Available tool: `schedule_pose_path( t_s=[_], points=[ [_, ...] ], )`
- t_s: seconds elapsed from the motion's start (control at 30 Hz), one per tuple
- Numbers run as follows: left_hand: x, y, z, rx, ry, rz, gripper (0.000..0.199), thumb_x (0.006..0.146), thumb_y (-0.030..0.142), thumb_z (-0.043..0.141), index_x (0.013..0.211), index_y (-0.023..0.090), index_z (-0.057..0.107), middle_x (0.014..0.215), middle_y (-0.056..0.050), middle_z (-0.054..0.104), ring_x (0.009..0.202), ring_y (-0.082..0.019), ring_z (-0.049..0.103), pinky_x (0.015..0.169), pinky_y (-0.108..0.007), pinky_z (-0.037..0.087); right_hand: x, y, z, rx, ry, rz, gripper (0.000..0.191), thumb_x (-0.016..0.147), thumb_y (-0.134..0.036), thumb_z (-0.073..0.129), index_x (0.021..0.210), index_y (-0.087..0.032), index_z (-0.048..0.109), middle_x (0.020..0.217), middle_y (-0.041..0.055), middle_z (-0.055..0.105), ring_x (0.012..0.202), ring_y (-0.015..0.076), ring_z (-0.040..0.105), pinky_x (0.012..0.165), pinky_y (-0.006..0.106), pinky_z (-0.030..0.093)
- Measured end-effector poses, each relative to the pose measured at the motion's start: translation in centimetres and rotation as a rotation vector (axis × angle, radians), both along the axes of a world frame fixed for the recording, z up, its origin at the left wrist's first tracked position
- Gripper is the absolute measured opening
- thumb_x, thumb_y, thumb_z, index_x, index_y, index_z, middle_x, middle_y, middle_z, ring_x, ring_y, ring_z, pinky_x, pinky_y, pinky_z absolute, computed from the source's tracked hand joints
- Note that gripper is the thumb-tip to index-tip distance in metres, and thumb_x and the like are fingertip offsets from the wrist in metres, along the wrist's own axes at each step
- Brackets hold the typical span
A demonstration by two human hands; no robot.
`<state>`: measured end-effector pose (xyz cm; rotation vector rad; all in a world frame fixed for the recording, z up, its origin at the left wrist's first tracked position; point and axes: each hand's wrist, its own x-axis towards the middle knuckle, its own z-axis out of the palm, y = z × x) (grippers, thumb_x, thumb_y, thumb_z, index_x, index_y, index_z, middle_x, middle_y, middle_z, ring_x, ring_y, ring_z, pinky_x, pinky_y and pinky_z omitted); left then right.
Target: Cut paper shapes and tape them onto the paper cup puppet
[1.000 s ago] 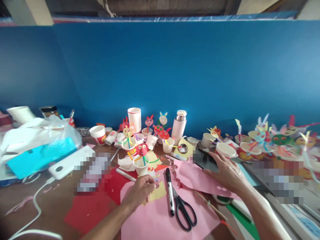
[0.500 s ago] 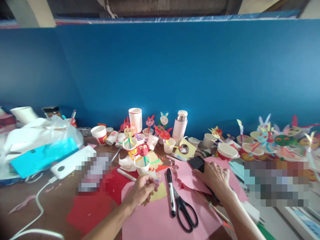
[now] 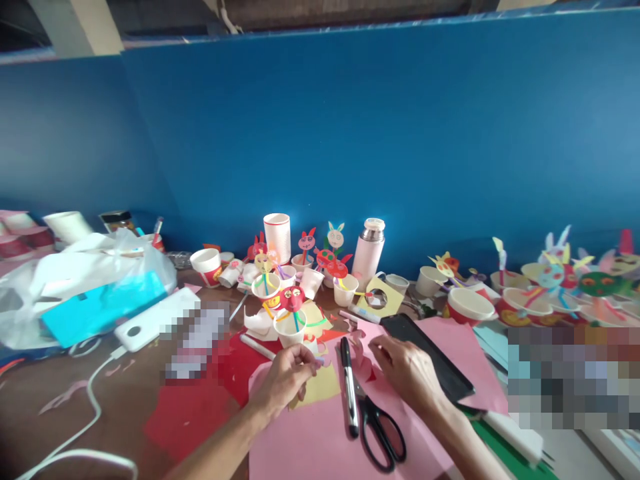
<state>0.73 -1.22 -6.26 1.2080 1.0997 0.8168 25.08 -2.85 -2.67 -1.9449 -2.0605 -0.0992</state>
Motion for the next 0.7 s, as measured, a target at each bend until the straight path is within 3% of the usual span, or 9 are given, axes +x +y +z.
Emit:
schedule_pose_path(
  t_s=[0.1,0.27,0.5,0.7],
  points=[
    [0.1,0.1,-0.1,-0.005,-0.047,0.006,0.010,0.069,0.026,0.058,0.070,0.018,0.051,0.045,0.008,0.044,0.030,-0.006,0.038,0.032,-0.017,0.027,-1.3,-0.8,-0.9,-0.085,0.041,0.068,0.026,0.088,-0.034,0.039,0.080,-0.027,0.064,0.069,0.0015,0.071,0.064,0.0205,0.065,0.056,0.027,0.041],
    [0.1,0.1,0.0,-0.005,-0.069,0.011,0.019,0.070,0.035,0.061,0.071,0.018,0.051,0.043,0.008,0.044,0.029,-0.005,0.035,0.032,-0.017,0.027,-2.2,-1.6,-1.6,-0.117,0.030,0.098,0.034,0.087,-0.042,0.041,0.064,-0.024,0.058,0.055,0.0011,0.064,0.052,0.0167,0.061,0.049,0.024,0.035],
    [0.0,0.0,-0.2,0.013,-0.053,-0.004,0.023,0.072,0.039,0.060,0.075,0.017,0.054,0.053,0.006,0.049,0.032,-0.004,0.039,0.033,-0.016,0.028,-4.3,-3.1,-1.1,-0.204,-0.041,0.075,0.029,0.081,-0.045,0.048,0.070,-0.022,0.062,0.061,0.0035,0.069,0.058,0.0211,0.063,0.049,0.025,0.029],
    [0.0,0.1,-0.6,0.016,-0.047,0.003,0.021,0.073,0.036,0.057,0.075,0.016,0.054,0.063,0.003,0.055,0.032,-0.003,0.040,0.032,-0.016,0.027,-5.5,-3.6,-1.3,-0.241,-0.076,0.062,0.016,0.077,-0.028,0.050,0.066,-0.023,0.060,0.061,0.0027,0.069,0.058,0.0216,0.064,0.049,0.026,0.020]
  ],
)
